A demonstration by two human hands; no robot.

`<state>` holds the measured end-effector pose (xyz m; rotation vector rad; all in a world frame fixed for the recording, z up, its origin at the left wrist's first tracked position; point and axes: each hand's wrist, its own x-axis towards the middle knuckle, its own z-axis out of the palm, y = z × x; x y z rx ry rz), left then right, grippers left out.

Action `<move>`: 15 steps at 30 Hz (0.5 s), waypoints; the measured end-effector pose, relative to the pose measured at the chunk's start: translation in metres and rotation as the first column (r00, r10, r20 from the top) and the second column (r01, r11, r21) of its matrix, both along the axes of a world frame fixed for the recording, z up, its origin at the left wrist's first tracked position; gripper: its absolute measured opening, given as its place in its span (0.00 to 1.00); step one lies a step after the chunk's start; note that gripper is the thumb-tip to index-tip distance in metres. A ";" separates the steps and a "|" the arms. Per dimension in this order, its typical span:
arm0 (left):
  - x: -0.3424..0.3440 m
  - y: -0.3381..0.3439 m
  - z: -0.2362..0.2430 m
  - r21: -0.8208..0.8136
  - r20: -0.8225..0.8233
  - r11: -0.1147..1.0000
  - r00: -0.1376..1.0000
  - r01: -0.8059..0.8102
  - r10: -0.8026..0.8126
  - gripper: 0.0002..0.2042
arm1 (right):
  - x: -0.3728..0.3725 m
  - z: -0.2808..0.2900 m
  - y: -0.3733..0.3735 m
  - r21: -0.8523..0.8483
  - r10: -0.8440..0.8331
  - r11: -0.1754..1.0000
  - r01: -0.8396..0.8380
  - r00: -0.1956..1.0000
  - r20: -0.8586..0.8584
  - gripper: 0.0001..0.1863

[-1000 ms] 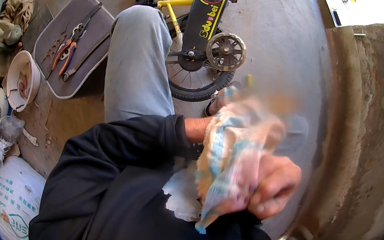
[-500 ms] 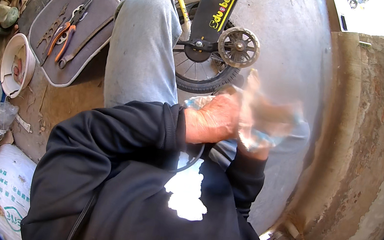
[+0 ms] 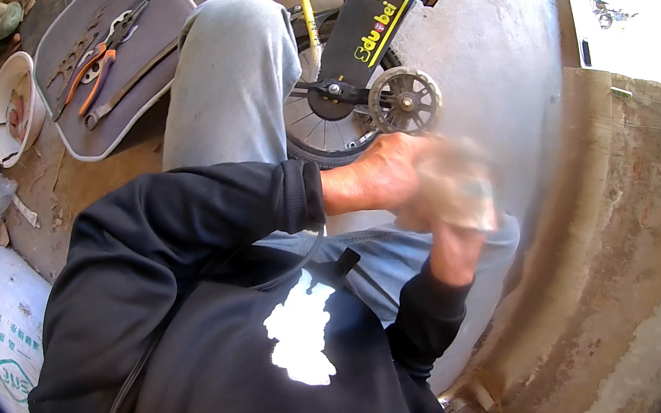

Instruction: The person sits on the floor and uses a wrench to tighten a bolt on a bicycle pedal. They then use pliers to adjust a metal component on the pedal and continue tightening the bolt with the wrench.

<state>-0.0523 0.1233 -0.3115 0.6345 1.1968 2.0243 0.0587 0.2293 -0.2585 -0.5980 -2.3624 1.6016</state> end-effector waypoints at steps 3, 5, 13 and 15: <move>-0.015 0.000 0.012 -0.162 0.044 0.986 0.998 -0.037 0.045 0.14 | -0.005 0.015 -0.004 0.149 -0.132 0.978 0.147 0.985 -0.107 0.37; -0.022 0.012 0.005 -0.150 -0.114 0.970 0.978 -0.192 0.176 0.12 | -0.012 0.022 -0.005 0.203 -0.217 0.945 0.257 0.955 -0.200 0.46; -0.069 0.022 0.045 -0.192 -0.427 0.979 0.904 -0.074 -0.015 0.14 | -0.057 0.015 0.049 0.252 0.135 0.963 -0.095 0.980 -0.148 0.27; -0.090 0.036 0.038 -0.147 -0.626 0.938 0.763 -0.315 0.158 0.14 | -0.081 0.022 0.071 0.276 0.059 0.961 -0.028 0.993 -0.105 0.25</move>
